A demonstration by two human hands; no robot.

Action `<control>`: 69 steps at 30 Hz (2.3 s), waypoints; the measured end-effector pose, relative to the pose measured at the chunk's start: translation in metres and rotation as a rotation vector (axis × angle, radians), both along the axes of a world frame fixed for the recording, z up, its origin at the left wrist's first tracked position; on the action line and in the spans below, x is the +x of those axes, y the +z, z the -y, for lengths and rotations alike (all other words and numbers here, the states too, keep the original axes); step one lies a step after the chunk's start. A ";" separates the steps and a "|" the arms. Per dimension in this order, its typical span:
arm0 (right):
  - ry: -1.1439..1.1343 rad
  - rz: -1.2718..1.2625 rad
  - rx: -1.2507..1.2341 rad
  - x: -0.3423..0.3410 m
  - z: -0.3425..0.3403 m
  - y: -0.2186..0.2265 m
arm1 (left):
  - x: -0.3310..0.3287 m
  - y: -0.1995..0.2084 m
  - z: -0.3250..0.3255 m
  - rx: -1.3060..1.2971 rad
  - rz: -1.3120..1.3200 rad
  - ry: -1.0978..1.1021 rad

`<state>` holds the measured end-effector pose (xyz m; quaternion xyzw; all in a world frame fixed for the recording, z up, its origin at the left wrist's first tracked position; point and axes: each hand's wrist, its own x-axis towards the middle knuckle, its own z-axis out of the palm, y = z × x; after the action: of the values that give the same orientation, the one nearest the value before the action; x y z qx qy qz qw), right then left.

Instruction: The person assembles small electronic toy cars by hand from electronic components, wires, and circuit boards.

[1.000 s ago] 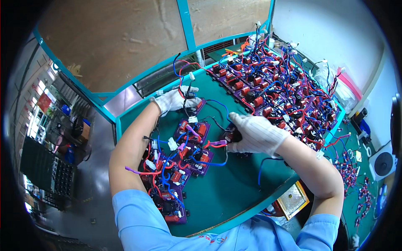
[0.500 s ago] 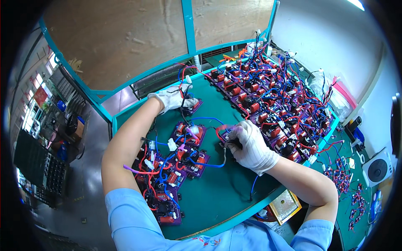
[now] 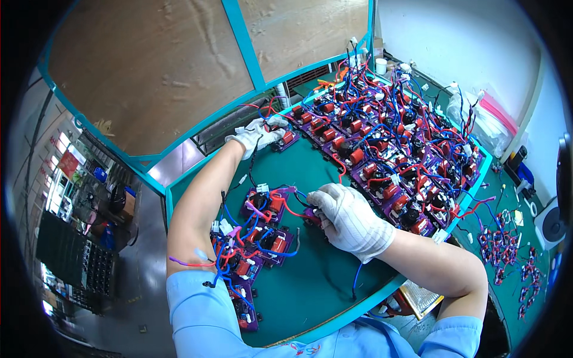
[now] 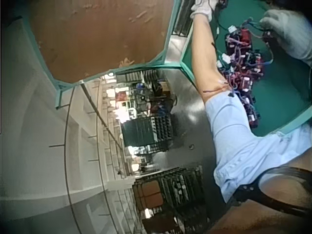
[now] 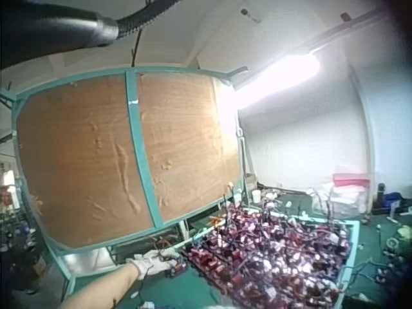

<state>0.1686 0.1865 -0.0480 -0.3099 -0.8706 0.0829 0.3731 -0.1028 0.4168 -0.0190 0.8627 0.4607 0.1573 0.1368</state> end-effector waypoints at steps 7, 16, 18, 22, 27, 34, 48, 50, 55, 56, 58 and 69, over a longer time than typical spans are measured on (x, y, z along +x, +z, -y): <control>-0.332 0.101 0.205 0.004 0.015 0.032 | 0.008 -0.015 -0.021 -0.069 0.159 0.058; -0.332 0.462 -0.344 0.016 0.022 0.044 | -0.019 0.031 0.022 -0.282 0.137 -0.015; -0.319 0.438 -0.377 0.012 0.019 0.045 | -0.035 0.039 0.029 -0.263 -0.169 0.115; -0.337 0.238 -0.563 0.017 0.018 0.061 | -0.061 0.053 0.046 -0.349 -0.643 0.234; -0.137 -0.551 -1.070 0.028 -0.009 0.065 | -0.071 0.035 0.094 -0.262 -0.278 0.073; 0.045 -0.889 -1.040 -0.034 -0.044 0.055 | -0.046 0.000 0.121 -0.297 -0.044 -0.090; -0.556 0.709 -0.200 -0.057 -0.048 0.038 | -0.035 -0.017 0.102 -0.013 -0.007 -0.311; -0.532 0.659 -0.115 -0.048 -0.054 0.019 | -0.032 -0.013 0.093 -0.134 -0.036 -0.281; -0.514 0.527 -0.110 -0.060 -0.065 0.004 | -0.020 -0.025 0.063 -0.134 -0.045 -0.250; -0.572 0.519 -0.071 -0.064 -0.066 -0.002 | -0.017 -0.023 0.063 -0.029 -0.044 -0.266; -0.577 0.484 -0.055 -0.064 -0.067 -0.010 | -0.011 -0.019 0.067 0.188 -0.016 -0.270; -0.592 0.364 -0.056 -0.060 -0.070 -0.015 | 0.006 -0.012 0.064 0.562 -0.253 -0.175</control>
<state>0.1085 0.2569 -0.0632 -0.5689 -0.7925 -0.0618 0.2111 -0.0965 0.3531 -0.0315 0.9158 0.3367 0.1575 -0.1521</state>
